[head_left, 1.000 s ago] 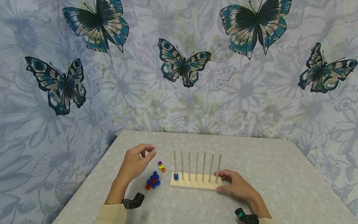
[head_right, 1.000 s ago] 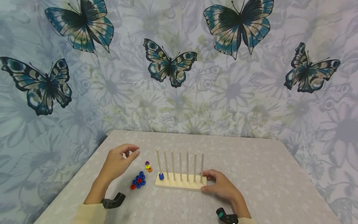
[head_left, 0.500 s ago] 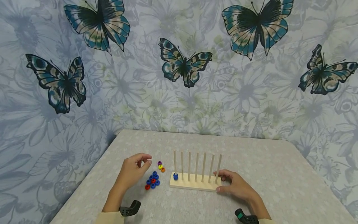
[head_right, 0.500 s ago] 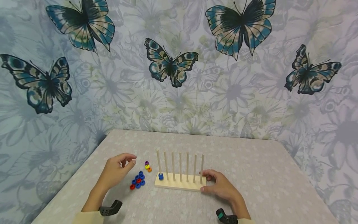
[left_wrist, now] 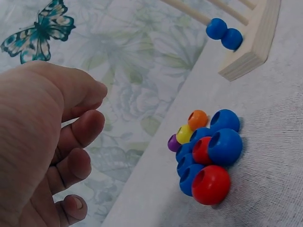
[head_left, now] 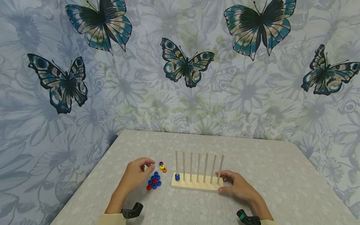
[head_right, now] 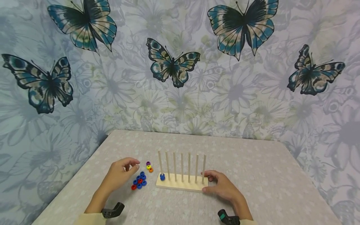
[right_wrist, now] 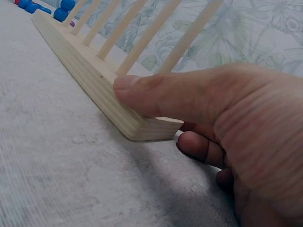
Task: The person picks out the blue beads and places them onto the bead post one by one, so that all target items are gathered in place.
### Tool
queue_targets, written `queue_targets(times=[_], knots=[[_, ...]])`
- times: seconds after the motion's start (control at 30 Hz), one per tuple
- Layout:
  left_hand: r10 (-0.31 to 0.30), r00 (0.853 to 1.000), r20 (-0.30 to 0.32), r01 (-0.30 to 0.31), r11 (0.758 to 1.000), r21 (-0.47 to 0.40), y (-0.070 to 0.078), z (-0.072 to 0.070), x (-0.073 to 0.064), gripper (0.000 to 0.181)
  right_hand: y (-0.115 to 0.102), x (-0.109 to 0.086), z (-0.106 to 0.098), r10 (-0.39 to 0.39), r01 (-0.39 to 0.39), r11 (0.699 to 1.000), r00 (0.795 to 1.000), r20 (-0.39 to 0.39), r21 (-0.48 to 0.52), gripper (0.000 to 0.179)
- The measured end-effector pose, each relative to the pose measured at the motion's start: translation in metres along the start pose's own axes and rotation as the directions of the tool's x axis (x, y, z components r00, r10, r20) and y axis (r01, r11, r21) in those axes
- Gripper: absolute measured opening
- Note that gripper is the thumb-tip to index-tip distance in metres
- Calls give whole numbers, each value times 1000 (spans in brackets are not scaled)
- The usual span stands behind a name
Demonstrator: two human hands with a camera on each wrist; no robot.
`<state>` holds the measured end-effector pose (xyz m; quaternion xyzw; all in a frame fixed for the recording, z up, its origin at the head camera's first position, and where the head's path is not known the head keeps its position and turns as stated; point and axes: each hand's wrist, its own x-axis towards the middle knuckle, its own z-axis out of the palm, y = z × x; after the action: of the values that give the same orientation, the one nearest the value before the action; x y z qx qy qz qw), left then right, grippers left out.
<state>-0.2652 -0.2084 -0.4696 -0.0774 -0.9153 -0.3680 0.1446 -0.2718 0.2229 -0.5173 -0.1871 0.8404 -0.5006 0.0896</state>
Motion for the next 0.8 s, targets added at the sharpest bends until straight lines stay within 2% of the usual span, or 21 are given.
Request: queue_targets(times=[0.13,0.23,0.37,0.5,0.8], knots=[[-15,999,40,15,1000,8,-2,2,1,13,1,1,2,0,-1,1000,1000,-14,-9,59],[-13,995,96,12,1000,15,-3,3,2,13,3,3,3,6,-6,1000,1000,-23,-14,59],[-17,983,180,14,1000,13,-4,6,2,12,2,3,3,17,-17,1000,1000,-26,-5,60],[-20,973,232,22,1000,-3,-4,8,-1,12,1,2,1,2,-2,1000,1000,-18,3,59],[36,950,309,-47,998,28,-8,12,-3,10,2,0,1,18,-18,1000,1000,-6,24,59]])
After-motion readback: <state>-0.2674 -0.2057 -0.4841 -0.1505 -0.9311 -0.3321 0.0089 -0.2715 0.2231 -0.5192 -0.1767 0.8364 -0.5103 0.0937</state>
